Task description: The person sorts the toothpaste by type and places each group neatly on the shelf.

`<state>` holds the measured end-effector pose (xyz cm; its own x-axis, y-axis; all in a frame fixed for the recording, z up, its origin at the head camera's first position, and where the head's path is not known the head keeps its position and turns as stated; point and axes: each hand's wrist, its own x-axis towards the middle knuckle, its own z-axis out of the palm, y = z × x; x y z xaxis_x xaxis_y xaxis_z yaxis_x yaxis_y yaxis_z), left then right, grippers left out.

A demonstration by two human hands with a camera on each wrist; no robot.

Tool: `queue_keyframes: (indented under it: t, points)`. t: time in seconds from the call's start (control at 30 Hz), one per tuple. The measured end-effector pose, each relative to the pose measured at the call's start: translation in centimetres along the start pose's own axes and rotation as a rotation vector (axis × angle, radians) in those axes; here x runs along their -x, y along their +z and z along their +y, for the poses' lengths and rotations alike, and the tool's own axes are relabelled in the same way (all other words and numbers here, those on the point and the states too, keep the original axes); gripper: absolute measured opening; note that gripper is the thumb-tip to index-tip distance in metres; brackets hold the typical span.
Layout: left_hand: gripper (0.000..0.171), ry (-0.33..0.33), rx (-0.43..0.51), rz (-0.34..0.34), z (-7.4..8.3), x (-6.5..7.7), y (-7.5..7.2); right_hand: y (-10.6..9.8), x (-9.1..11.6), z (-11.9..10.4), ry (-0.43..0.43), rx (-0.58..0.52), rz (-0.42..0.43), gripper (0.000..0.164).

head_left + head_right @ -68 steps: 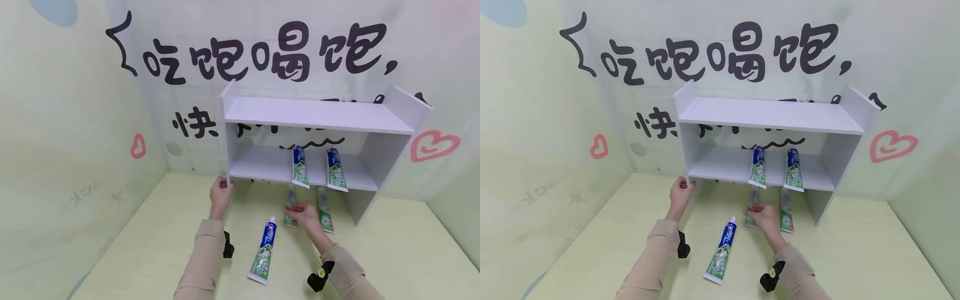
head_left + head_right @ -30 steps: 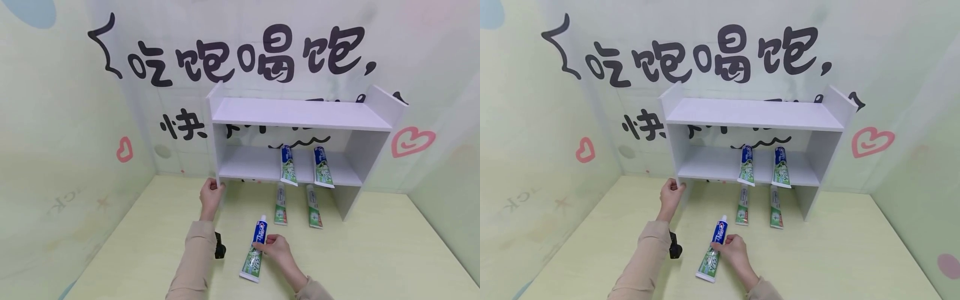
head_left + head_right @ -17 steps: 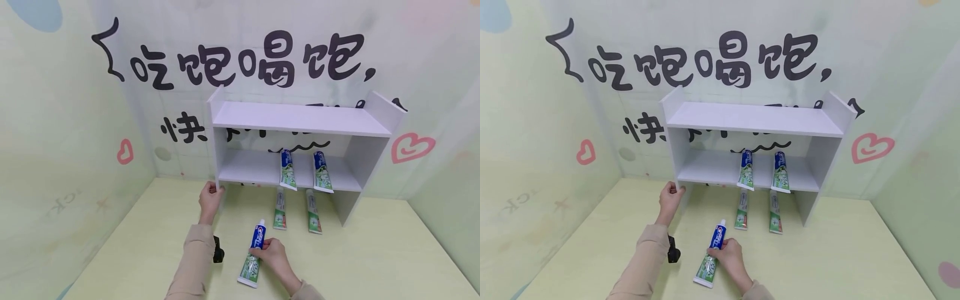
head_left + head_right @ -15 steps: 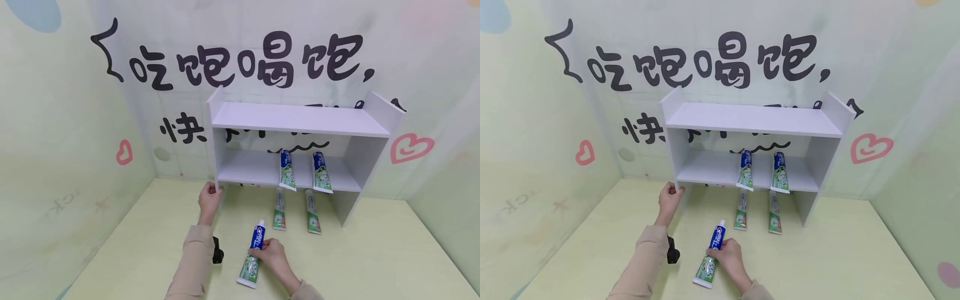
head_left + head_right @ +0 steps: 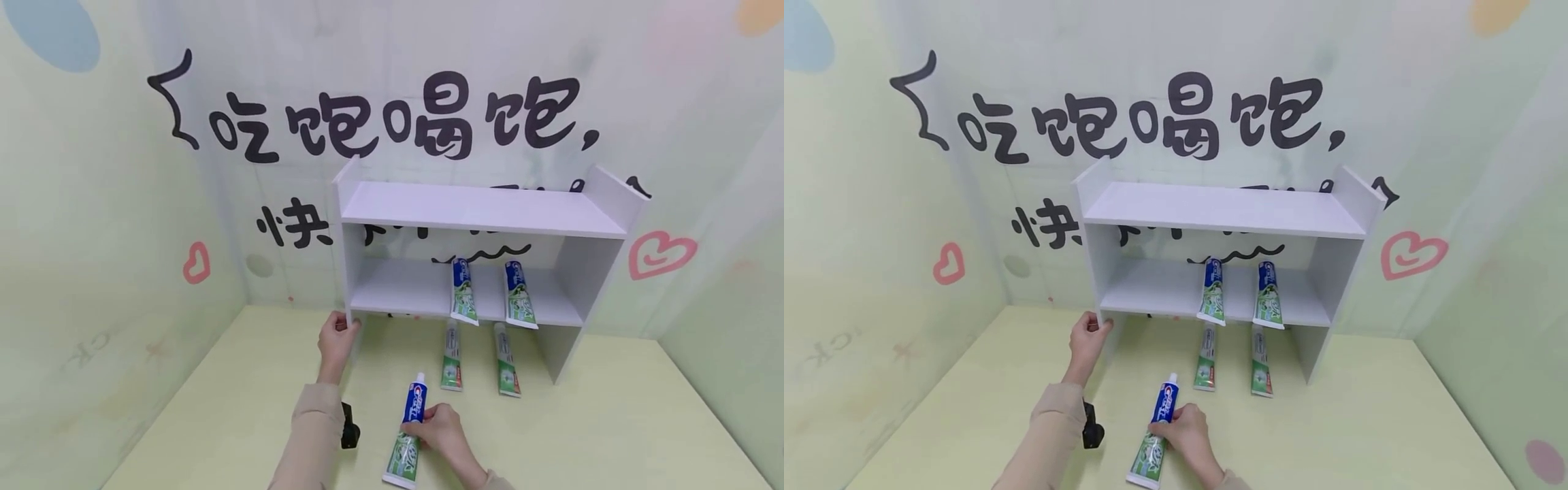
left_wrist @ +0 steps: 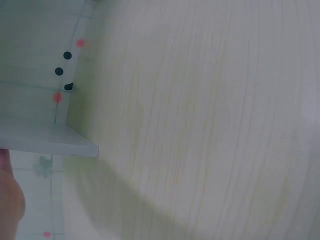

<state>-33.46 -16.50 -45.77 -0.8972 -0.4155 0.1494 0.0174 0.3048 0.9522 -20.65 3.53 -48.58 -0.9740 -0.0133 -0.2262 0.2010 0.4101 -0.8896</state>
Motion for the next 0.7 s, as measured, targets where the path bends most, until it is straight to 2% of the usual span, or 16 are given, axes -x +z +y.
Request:
queue_keyframes:
  t: [0.37, 0.7]
  points:
    - [0.017, 0.008, -0.024, -0.003, -0.18, 0.11, -0.09, -0.08, 0.09, 0.04, -0.014, -0.038, -0.003, 0.038]
    - [0.017, 0.016, -0.022, -0.004, -0.28, 0.03, -0.08, -0.02, -0.21, -0.15, 0.044, -0.061, -0.007, 0.040]
